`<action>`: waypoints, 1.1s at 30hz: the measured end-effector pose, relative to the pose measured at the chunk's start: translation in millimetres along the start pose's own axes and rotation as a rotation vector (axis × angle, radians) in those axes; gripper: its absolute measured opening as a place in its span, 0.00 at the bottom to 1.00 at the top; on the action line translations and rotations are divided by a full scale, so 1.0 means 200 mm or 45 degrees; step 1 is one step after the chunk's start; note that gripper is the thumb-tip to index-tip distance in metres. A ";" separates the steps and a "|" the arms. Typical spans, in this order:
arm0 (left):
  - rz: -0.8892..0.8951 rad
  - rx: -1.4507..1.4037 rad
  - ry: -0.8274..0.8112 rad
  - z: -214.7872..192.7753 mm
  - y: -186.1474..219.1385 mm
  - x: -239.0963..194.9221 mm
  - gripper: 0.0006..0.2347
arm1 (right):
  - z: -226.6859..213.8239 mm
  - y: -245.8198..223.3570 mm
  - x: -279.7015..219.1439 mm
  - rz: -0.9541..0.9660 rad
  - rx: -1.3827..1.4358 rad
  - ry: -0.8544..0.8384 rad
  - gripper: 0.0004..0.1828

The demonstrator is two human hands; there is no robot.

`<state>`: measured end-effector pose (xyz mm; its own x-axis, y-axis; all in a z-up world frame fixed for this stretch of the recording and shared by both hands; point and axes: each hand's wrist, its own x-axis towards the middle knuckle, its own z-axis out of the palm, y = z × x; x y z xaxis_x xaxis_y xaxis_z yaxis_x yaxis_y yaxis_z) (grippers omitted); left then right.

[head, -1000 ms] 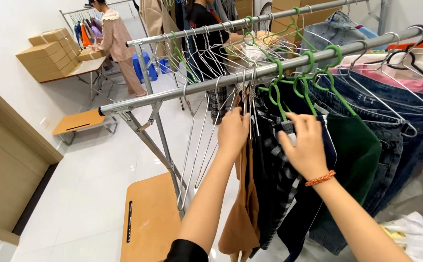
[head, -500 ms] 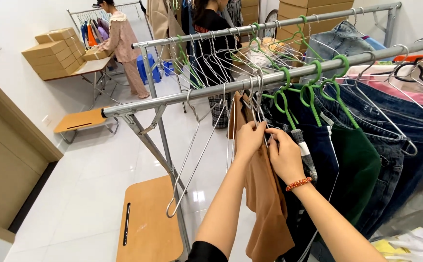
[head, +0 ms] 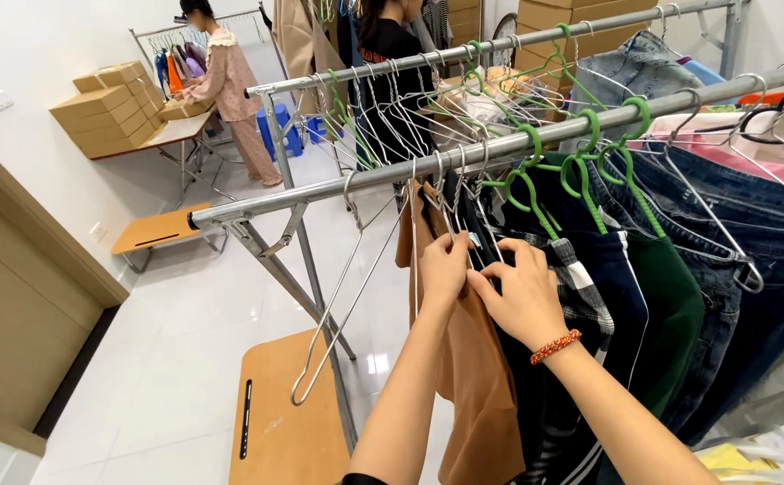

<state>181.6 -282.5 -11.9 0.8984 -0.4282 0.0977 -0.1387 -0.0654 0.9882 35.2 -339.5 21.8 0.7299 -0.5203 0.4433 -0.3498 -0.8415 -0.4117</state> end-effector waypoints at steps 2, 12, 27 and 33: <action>0.019 -0.001 0.002 -0.01 -0.01 -0.01 0.13 | -0.02 -0.04 -0.01 0.042 -0.048 -0.082 0.23; 0.082 -0.003 0.017 -0.10 -0.04 0.01 0.14 | 0.00 -0.10 -0.01 0.113 -0.016 -0.088 0.13; 0.117 -0.076 -0.090 -0.16 0.00 -0.01 0.13 | 0.06 -0.08 0.00 -0.051 -0.073 0.297 0.08; 0.109 -0.055 -0.089 -0.18 0.01 -0.02 0.14 | 0.04 -0.06 -0.01 -0.117 -0.217 0.351 0.09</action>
